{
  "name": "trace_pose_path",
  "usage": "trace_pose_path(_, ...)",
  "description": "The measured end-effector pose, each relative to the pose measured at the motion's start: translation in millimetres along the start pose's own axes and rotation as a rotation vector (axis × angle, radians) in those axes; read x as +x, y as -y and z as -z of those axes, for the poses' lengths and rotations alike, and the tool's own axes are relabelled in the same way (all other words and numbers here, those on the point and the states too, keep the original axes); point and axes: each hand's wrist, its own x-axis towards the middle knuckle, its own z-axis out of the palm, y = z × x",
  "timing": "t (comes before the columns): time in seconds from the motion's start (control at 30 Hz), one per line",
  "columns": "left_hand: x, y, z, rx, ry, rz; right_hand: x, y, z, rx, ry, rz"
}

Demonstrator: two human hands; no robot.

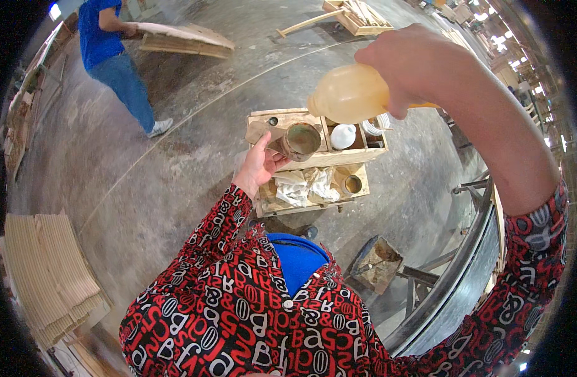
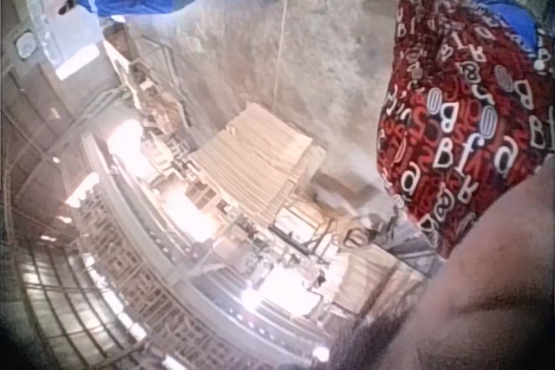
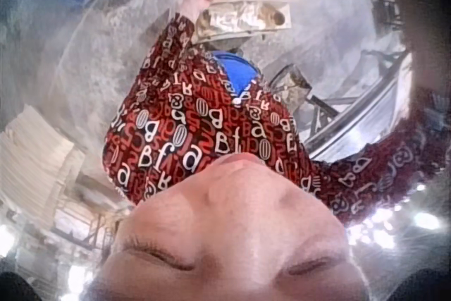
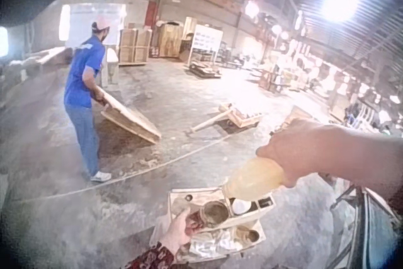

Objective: The person pours a yellow liquid from a plastic bottle into a metal can, then uses a drill with a mixing attachment to blend the contents. The person kneels on the floor during the mixing process.

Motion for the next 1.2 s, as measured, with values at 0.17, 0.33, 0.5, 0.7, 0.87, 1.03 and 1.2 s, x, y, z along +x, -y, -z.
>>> trace_pose_path(0.17, -6.9, 0.0, -1.0, -0.013, -0.005, 0.006, -4.7, 5.2, 2.3, -0.019, 0.011, -0.019)
trace_pose_path(0.33, -7.4, -3.8, 6.3, -0.046, 0.018, 0.026, -9.5, 8.0, 12.8, -0.028, 0.010, 0.020)
trace_pose_path(0.5, -7.9, -0.7, 8.1, -0.029, 0.004, 0.002, -14.8, 5.5, 12.5, 0.005, -0.001, 0.021)
trace_pose_path(0.7, -6.4, -2.6, 12.0, -0.012, 0.014, 0.006, -14.0, 8.0, 15.4, 0.033, 0.050, -0.016)
trace_pose_path(0.87, -7.6, -0.6, 13.2, -0.021, 0.003, 0.025, -11.3, 8.5, 12.5, -0.001, 0.074, -0.009)
trace_pose_path(1.03, -5.5, -0.2, 16.9, -0.039, -0.010, 0.022, -10.0, 10.6, 16.2, -0.001, 0.119, -0.052)
trace_pose_path(1.2, -4.6, 0.6, 19.6, -0.042, -0.007, 0.033, -8.8, 10.9, 19.7, -0.016, 0.133, -0.064)
